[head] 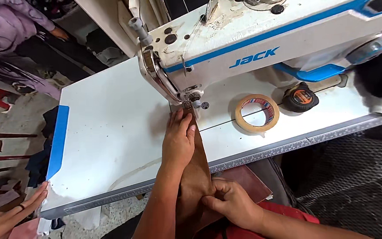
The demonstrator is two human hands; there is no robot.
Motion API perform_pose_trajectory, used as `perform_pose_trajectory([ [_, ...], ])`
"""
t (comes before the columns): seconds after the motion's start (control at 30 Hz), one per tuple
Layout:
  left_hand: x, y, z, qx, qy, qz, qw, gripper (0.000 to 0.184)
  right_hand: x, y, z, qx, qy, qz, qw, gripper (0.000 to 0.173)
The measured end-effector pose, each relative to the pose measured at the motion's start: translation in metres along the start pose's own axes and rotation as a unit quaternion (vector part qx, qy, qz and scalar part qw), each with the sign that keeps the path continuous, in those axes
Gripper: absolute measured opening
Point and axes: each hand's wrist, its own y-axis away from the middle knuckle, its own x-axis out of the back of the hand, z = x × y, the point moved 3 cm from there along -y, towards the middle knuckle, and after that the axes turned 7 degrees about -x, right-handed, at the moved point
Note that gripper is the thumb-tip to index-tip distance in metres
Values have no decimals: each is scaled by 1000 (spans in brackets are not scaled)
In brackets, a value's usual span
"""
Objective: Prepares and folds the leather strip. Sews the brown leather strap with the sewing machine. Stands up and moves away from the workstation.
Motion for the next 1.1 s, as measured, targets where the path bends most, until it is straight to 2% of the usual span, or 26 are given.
perform_pose_trajectory([
  [0.17,-3,0,1,6,0,-3,1000,42,6,6,0,-81,-28,-8,996,28],
  [0.33,-2,-2,2,-4,2,3,1000,42,12,7,0,-107,-54,-27,992,28],
  [0.63,-3,-3,3,1,-12,2,1000,43,14,7,2,-113,-88,-34,989,27],
  [0.93,-3,-2,1,-6,-10,8,1000,43,13,9,6,-124,-72,-25,989,26],
  [1.1,0,-1,1,4,-4,4,1000,47,14,8,8,-72,-65,-12,995,25],
])
